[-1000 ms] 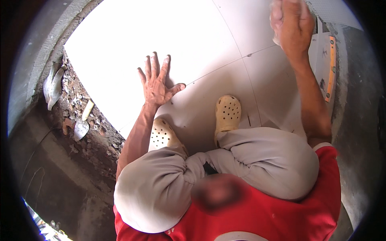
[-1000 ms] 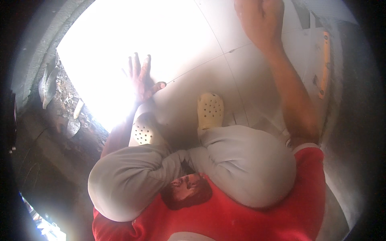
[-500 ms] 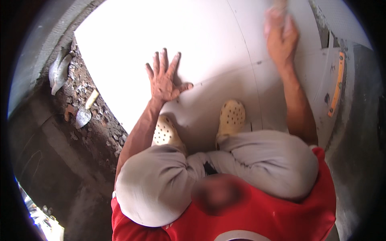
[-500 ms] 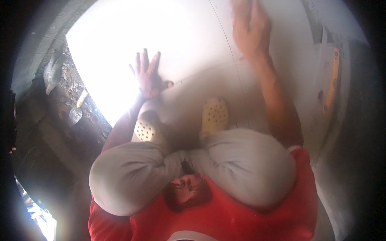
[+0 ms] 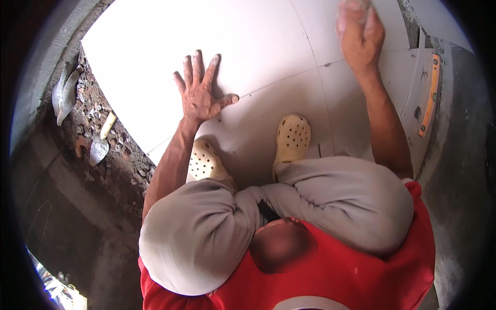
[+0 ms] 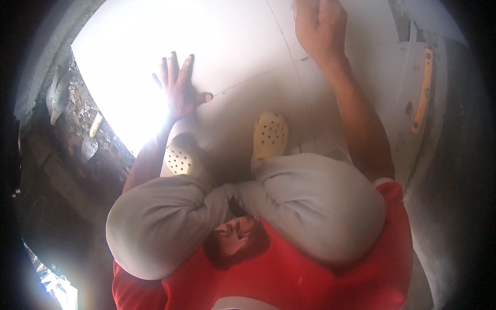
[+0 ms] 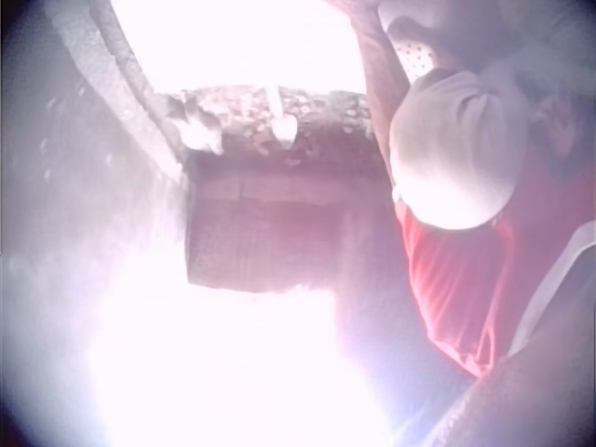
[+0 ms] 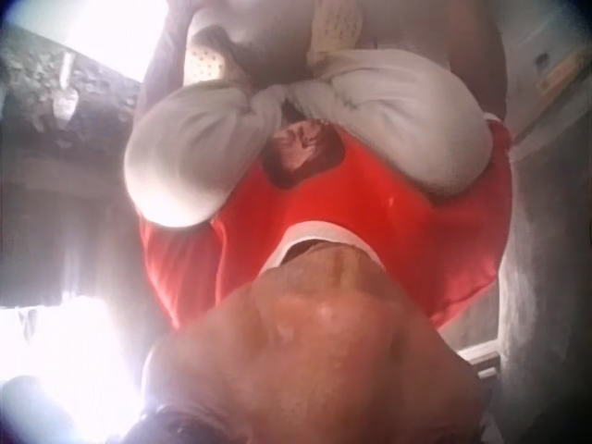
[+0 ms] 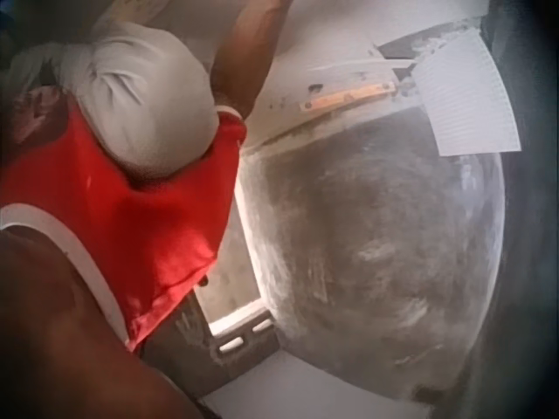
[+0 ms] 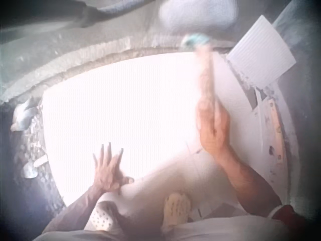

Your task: The person sits cross-legged on the floor and uses a rubber mallet to repeatedly tap a large white tile, securing it into place. The person holds the tile with one hand while striking it with the mallet in the other.

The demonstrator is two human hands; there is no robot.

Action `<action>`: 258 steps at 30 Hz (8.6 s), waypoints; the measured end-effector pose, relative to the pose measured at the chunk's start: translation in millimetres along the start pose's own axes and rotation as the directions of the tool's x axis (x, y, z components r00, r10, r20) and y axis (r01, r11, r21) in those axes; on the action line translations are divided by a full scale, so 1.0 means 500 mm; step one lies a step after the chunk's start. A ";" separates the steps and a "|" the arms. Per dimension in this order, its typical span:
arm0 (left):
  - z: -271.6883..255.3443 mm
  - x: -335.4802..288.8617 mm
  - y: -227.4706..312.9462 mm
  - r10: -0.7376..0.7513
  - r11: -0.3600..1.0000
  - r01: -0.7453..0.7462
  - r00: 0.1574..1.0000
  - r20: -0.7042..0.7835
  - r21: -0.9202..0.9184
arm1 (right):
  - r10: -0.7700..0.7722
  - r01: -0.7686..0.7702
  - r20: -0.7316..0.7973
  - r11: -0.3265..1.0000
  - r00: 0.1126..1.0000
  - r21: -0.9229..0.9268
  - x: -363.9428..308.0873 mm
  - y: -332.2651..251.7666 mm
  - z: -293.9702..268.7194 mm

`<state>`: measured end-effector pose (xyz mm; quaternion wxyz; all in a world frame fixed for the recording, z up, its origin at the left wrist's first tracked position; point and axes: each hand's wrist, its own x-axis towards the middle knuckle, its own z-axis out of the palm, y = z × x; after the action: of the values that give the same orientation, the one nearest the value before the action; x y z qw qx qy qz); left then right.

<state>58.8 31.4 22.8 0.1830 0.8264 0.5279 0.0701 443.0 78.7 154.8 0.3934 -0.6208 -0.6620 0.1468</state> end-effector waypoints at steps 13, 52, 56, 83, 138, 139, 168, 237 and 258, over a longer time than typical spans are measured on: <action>-0.022 0.011 0.011 -0.005 0.996 0.003 1.000 -0.025 -0.088 | 0.204 -0.206 0.097 0.978 0.974 0.010 -0.038 -0.009 0.053; -0.167 0.635 -0.093 0.303 0.933 -0.331 0.934 0.188 0.139 | 0.517 -0.513 0.376 0.850 0.769 -0.118 -0.191 0.022 0.203; -0.076 0.775 -0.011 0.333 0.883 -0.351 0.936 0.113 0.312 | 0.450 -0.452 0.281 0.890 0.847 -0.062 -0.205 0.018 0.207; -0.128 0.478 -0.029 0.099 0.964 -0.139 0.979 0.177 0.228 | 0.404 -0.394 0.228 0.915 0.886 -0.087 -0.237 0.036 0.218; -0.107 0.245 -0.028 -0.135 0.965 0.096 0.979 0.152 0.243 | 0.387 -0.258 0.438 0.909 0.811 -0.326 -0.030 0.052 0.167; -0.100 0.233 -0.024 -0.137 0.969 0.103 0.980 0.146 0.224 | 0.413 -0.267 0.485 0.901 0.771 -0.342 -0.048 0.052 0.147; -0.095 0.065 0.074 -0.180 0.971 0.115 0.929 0.324 0.208 | 0.147 -0.156 0.081 0.981 0.986 0.115 -0.129 0.033 -0.008; 0.106 -0.027 -0.012 -0.153 0.962 0.156 0.988 0.029 -0.225 | 0.220 -0.098 0.507 0.962 0.834 -0.256 -0.358 0.195 0.022; -0.122 -0.166 -0.002 -0.626 0.771 0.630 0.726 0.286 0.090 | 0.066 -0.067 0.470 0.998 0.880 -0.015 -0.003 0.077 0.149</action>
<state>3.1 -28.6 85.0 0.2791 0.5986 0.7415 -0.1184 417.7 106.3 79.7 0.2165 -0.5886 -0.7159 0.3069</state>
